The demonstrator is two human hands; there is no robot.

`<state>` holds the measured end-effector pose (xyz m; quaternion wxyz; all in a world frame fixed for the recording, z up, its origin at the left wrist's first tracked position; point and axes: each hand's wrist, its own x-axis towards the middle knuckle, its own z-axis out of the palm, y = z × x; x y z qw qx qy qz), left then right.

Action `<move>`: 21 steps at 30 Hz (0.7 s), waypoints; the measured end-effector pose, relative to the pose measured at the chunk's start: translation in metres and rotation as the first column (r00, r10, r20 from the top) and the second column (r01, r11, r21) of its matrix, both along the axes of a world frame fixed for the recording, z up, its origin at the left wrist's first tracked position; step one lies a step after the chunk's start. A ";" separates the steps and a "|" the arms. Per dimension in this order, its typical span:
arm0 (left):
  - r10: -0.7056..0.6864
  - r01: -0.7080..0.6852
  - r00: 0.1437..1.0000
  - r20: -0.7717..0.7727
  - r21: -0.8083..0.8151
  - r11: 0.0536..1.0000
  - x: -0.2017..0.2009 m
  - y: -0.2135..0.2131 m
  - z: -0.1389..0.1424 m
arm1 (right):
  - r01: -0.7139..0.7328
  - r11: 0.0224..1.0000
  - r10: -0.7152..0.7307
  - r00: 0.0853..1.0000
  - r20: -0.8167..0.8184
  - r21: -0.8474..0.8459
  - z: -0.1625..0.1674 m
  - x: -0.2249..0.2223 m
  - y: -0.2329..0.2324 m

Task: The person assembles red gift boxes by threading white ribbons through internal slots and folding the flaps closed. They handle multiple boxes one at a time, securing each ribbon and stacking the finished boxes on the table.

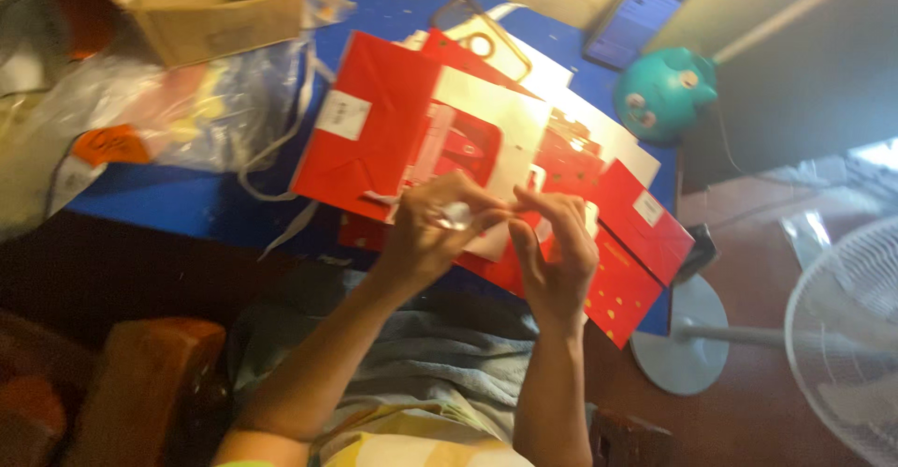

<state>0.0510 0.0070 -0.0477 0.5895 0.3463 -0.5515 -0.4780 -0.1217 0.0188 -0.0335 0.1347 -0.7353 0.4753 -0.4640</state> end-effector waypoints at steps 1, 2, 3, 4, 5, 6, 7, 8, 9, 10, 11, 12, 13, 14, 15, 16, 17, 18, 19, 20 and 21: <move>-0.001 0.001 1.000 -0.017 0.026 1.000 0.004 0.002 0.002 | -0.010 0.999 0.009 1.000 0.015 0.045 -0.001 0.008 0.001; -0.006 0.007 0.999 -0.036 0.052 0.999 0.008 0.004 0.004 | -0.016 0.996 0.014 0.999 0.029 0.091 -0.003 0.014 0.003; -0.018 0.022 0.998 -0.056 0.077 0.997 0.015 0.007 0.005 | -0.026 0.991 0.016 0.997 0.079 0.128 -0.006 0.019 0.006; -0.018 0.022 0.998 -0.060 0.056 0.998 0.024 0.011 0.004 | -0.030 0.986 0.009 0.992 0.128 0.164 -0.009 0.024 0.009; -0.017 0.019 0.998 -0.064 0.033 0.999 0.032 0.013 0.004 | -0.039 0.979 0.003 0.984 0.176 0.199 -0.012 0.027 0.008; -0.010 0.010 0.998 -0.067 0.010 1.000 0.041 0.015 0.004 | -0.143 0.960 0.061 0.945 0.320 0.239 -0.013 0.028 0.003; 0.028 -0.026 0.992 -0.122 0.018 0.999 0.052 0.017 0.004 | -0.251 0.930 0.106 0.882 0.459 0.267 -0.012 0.029 -0.003; 0.064 -0.060 0.983 -0.172 0.029 0.998 0.068 0.021 0.002 | -0.358 0.891 0.133 0.795 0.591 0.280 -0.010 0.030 -0.008; 0.098 -0.091 0.971 -0.219 0.040 0.995 0.086 0.025 0.002 | -0.381 0.878 0.100 0.739 0.666 0.291 -0.003 0.030 -0.015; 0.215 -0.211 0.974 -0.073 0.068 0.975 0.107 0.032 0.002 | -0.406 0.864 0.064 0.676 0.734 0.299 0.005 0.030 -0.023; 0.323 -0.329 0.943 0.076 0.079 0.941 0.129 0.041 0.001 | -0.526 0.814 0.095 0.539 0.837 0.246 0.012 0.034 -0.034; 0.419 -0.430 0.896 0.148 0.049 0.902 0.147 0.048 0.000 | -0.628 0.759 0.109 0.384 0.917 0.172 0.019 0.041 -0.045; 0.506 -0.520 0.836 0.214 0.011 0.854 0.161 0.052 -0.003 | -0.709 0.700 0.107 0.220 0.970 0.083 0.024 0.051 -0.058; 0.578 -0.595 0.786 0.220 0.019 0.803 0.172 0.054 -0.007 | -0.716 0.677 -0.001 0.231 0.973 0.171 0.025 0.066 -0.075; 0.642 -0.664 0.732 0.227 0.027 0.747 0.181 0.055 -0.013 | -0.719 0.646 -0.110 0.245 0.963 0.257 0.026 0.083 -0.093; 0.695 -0.721 0.679 0.236 0.035 0.692 0.188 0.056 -0.019 | -0.729 0.606 -0.181 0.263 0.948 0.318 0.023 0.101 -0.103; 0.722 -0.737 0.645 0.250 -0.045 0.674 0.192 0.056 -0.026 | -0.733 0.565 -0.254 0.282 0.925 0.379 0.017 0.119 -0.112; 0.747 -0.746 0.612 0.259 -0.125 0.655 0.194 0.055 -0.034 | -0.785 0.495 -0.209 0.308 0.928 0.372 0.012 0.136 -0.122; 0.772 -0.748 0.579 0.262 -0.207 0.631 0.195 0.052 -0.041 | -0.831 0.421 -0.159 0.328 0.931 0.364 0.009 0.153 -0.133; 0.761 -0.749 0.587 0.276 -0.170 0.640 0.196 0.048 -0.048 | -0.865 0.385 -0.110 0.304 0.946 0.322 0.007 0.171 -0.145; 0.748 -0.750 0.597 0.290 -0.131 0.649 0.195 0.042 -0.055 | -0.894 0.345 -0.063 0.280 0.958 0.284 0.005 0.184 -0.151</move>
